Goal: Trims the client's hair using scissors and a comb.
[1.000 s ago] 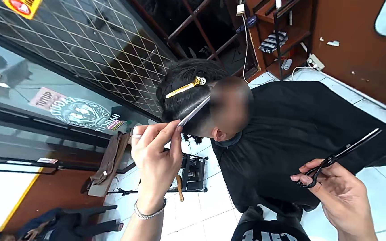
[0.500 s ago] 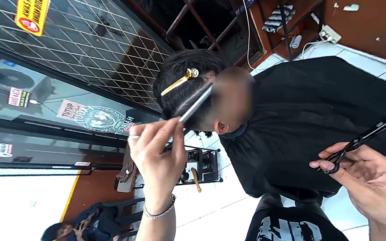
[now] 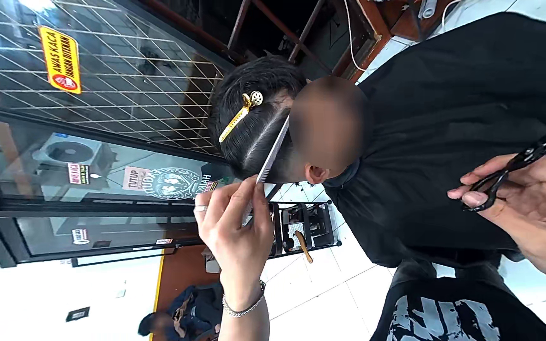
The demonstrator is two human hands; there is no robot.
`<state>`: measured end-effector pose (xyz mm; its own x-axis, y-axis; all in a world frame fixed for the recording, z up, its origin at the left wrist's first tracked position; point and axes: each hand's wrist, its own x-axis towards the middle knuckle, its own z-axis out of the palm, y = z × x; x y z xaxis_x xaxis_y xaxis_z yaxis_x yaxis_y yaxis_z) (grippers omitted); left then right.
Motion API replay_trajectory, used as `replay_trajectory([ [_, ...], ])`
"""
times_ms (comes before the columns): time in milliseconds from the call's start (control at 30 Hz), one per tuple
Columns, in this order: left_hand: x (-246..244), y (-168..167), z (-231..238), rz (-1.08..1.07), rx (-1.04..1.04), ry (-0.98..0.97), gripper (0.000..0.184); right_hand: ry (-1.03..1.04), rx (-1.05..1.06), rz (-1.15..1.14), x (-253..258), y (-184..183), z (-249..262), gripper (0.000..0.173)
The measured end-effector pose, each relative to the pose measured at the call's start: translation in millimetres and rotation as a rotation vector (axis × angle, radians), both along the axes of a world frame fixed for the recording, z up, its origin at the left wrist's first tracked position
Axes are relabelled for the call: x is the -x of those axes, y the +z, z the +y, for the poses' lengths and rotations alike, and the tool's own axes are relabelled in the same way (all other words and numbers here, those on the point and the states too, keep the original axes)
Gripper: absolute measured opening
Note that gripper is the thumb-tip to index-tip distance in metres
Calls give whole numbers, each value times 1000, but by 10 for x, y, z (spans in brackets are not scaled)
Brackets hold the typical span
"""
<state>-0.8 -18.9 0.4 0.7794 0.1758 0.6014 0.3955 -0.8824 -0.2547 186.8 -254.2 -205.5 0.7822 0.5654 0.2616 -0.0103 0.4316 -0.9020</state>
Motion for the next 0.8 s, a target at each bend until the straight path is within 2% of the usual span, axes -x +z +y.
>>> replay_trajectory([
  [67, -16, -46, 25, 79, 26, 12, 20, 19, -31, -35, -88, 60, 69, 41],
  [133, -33, -87, -2, 156, 138, 10, 22, 16, -33, -102, -200, 154, 161, 40],
  [233, 1, -30, -35, 243, 546, 28, 23, -48, -5, -289, -374, 375, 342, 25],
  [300, 27, 41, -5, 272, 852, 40, 32, -131, 63, -475, -467, 563, 472, 20],
  [367, 32, 78, 72, 291, 979, 2, 37, -199, 109, -682, -554, 754, 614, 20],
  [500, 9, 127, 140, 263, 916, -30, 16, -244, 117, -1077, -716, 926, 963, 23],
  [633, -25, 132, 146, 228, 917, 56, 17, -178, 214, -1391, -834, 989, 1266, 21],
  [800, -21, 132, 178, 189, 888, 87, 19, -185, 265, -1564, -952, 972, 1538, 19],
])
